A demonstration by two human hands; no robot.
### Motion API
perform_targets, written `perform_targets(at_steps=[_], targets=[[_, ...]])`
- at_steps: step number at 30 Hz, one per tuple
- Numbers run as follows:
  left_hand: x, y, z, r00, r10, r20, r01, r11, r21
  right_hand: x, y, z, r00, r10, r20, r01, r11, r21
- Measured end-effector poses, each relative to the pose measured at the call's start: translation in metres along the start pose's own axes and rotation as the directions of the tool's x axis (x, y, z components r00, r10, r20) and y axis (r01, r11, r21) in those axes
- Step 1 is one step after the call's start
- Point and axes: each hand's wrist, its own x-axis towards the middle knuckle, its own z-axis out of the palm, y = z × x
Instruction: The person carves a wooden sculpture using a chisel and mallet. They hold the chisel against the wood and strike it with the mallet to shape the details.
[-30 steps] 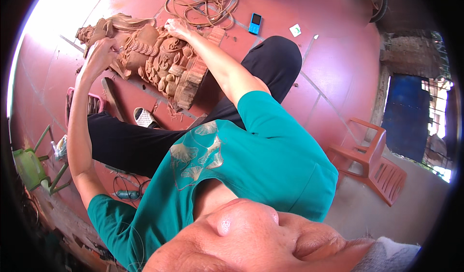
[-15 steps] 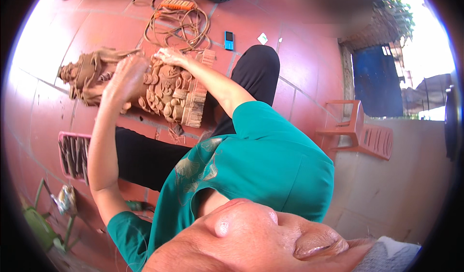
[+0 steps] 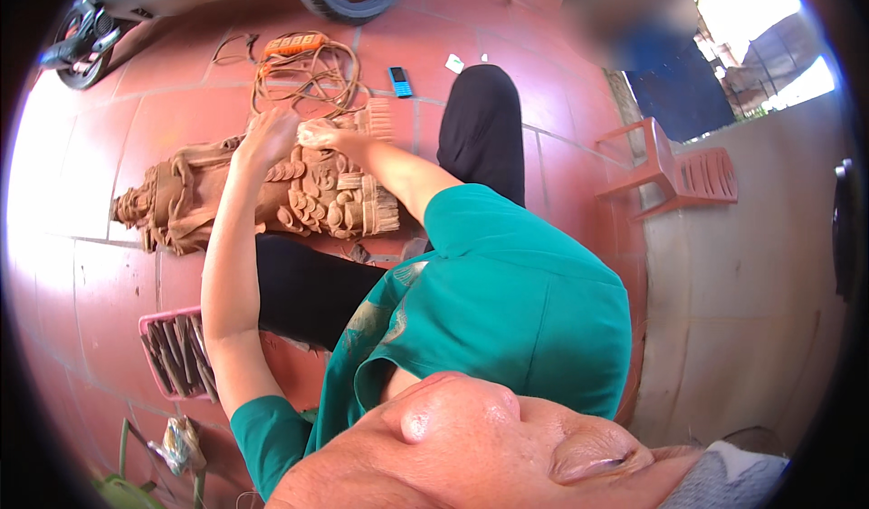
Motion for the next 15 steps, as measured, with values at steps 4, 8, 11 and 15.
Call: perform_targets(at_steps=[4, 8, 11, 15], targets=[[-0.003, 0.029, -0.013, 0.999, 0.009, 0.050, -0.003, 0.992, -0.126, 0.001, 0.021, 0.017, 1.000, 0.012, 0.021, -0.009, 0.994, -0.108], [-0.019, 0.019, -0.026, 0.991, -0.085, 0.100, 0.103, 0.976, -0.190, 0.009, 0.001, 0.017, 0.994, 0.054, -0.097, -0.049, 0.997, 0.052], [-0.017, -0.001, -0.003, 0.987, -0.085, 0.134, 0.110, 0.976, -0.187, 0.006, 0.018, 0.020, 0.997, 0.015, -0.074, -0.011, 0.999, 0.051], [-0.033, -0.026, 0.000, 0.991, -0.123, 0.049, 0.130, 0.975, -0.182, 0.009, 0.000, 0.013, 0.997, -0.014, -0.081, 0.019, 0.998, 0.056]])
